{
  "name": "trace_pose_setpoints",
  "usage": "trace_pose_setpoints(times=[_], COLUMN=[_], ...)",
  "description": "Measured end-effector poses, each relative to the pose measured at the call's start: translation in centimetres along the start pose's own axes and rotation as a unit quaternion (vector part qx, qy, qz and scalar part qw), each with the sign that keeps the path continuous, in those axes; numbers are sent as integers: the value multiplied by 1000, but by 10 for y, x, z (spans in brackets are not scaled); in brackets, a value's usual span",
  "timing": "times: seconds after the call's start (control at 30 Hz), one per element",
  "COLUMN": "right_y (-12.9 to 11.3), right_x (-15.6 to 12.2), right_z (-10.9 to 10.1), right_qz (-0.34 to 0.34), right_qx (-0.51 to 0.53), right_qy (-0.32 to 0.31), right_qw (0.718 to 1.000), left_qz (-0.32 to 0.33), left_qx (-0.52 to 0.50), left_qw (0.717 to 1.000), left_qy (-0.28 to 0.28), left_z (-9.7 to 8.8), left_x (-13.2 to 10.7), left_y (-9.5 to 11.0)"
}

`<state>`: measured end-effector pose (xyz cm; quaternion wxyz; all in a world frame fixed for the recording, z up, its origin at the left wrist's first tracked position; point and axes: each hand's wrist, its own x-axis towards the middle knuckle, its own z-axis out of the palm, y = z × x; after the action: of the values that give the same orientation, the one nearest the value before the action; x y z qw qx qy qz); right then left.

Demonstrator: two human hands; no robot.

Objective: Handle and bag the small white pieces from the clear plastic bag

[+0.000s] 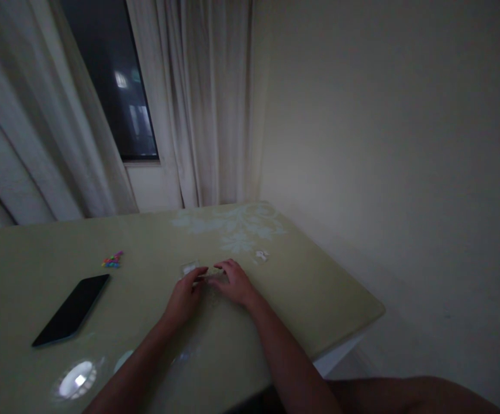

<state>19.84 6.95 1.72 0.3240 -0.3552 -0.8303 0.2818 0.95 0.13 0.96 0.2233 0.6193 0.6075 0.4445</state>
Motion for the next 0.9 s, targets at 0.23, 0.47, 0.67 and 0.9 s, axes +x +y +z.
trace_pose_setpoints(times=[0.23, 0.47, 0.67, 0.9], right_y=[6, -7, -8, -7], right_x=[-1, -1, -1, 3], right_z=[-7, 11, 21, 14], right_qz=[-13, -2, -3, -9], right_qx=[-73, -86, -120, -3], right_qy=[-84, -59, -31, 28], right_qw=[994, 995, 992, 1000], left_qz=[12, 17, 58, 55], left_qx=[25, 89, 112, 91], left_qw=[994, 991, 991, 994], left_qy=[-108, -100, -53, -27], left_z=[-31, -9, 0, 2], left_x=[-1, 2, 6, 8], left_y=[-13, -8, 5, 3])
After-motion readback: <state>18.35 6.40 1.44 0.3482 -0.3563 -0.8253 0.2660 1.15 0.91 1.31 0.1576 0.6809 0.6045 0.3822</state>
